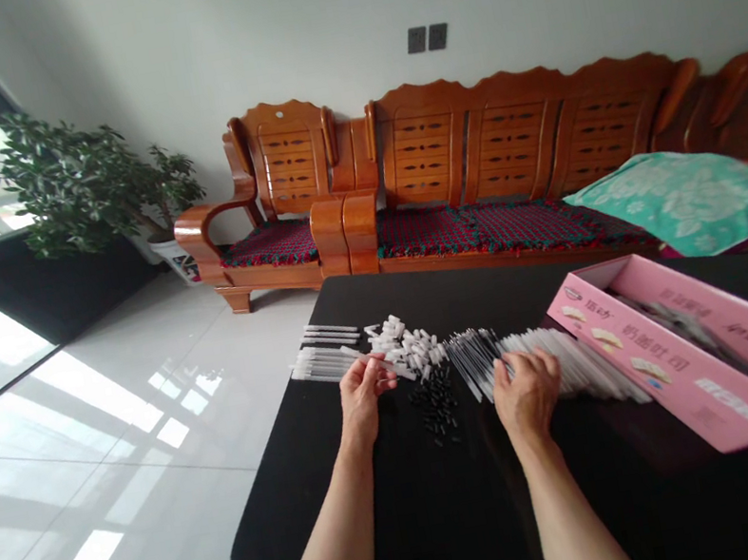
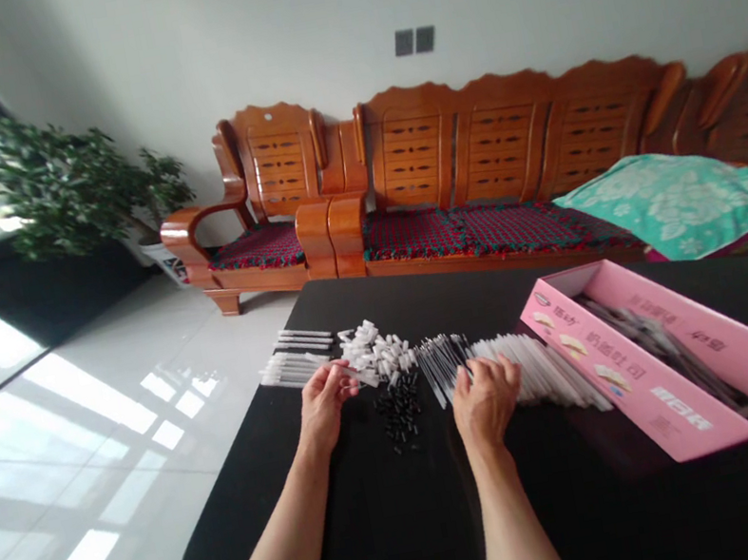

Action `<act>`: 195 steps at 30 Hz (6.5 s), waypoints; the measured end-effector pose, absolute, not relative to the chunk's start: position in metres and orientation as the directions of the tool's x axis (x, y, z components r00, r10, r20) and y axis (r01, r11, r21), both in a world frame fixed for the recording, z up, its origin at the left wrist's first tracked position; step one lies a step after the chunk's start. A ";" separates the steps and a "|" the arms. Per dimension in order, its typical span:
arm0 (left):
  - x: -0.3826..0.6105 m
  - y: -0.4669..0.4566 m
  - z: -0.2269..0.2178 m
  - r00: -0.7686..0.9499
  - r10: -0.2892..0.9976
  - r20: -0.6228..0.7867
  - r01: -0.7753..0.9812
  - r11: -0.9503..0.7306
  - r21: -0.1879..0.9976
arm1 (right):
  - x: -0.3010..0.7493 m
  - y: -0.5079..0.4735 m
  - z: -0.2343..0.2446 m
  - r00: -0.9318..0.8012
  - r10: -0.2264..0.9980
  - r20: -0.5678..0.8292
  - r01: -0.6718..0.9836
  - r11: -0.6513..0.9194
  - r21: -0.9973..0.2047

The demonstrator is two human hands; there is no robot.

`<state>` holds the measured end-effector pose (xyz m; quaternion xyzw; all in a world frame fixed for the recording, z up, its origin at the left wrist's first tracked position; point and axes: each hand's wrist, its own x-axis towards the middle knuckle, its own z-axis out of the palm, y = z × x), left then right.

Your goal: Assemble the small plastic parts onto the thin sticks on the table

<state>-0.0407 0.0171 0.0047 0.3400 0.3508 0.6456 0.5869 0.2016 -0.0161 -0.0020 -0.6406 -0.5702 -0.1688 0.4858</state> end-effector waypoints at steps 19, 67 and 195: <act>-0.037 0.018 0.011 0.050 0.998 0.048 -0.555 -0.012 0.832 | 0.136 -0.029 0.022 -0.102 0.886 0.453 0.555 0.428 -0.713; -0.035 0.018 0.000 -0.305 0.948 0.086 0.078 -0.065 0.995 | 0.229 -0.009 -0.007 0.262 0.443 0.858 0.950 0.036 -0.309; -0.023 0.013 0.008 -0.081 0.996 -0.039 -0.416 0.001 0.909 | 0.133 -0.016 -0.003 -0.127 0.742 0.658 0.648 0.564 -0.512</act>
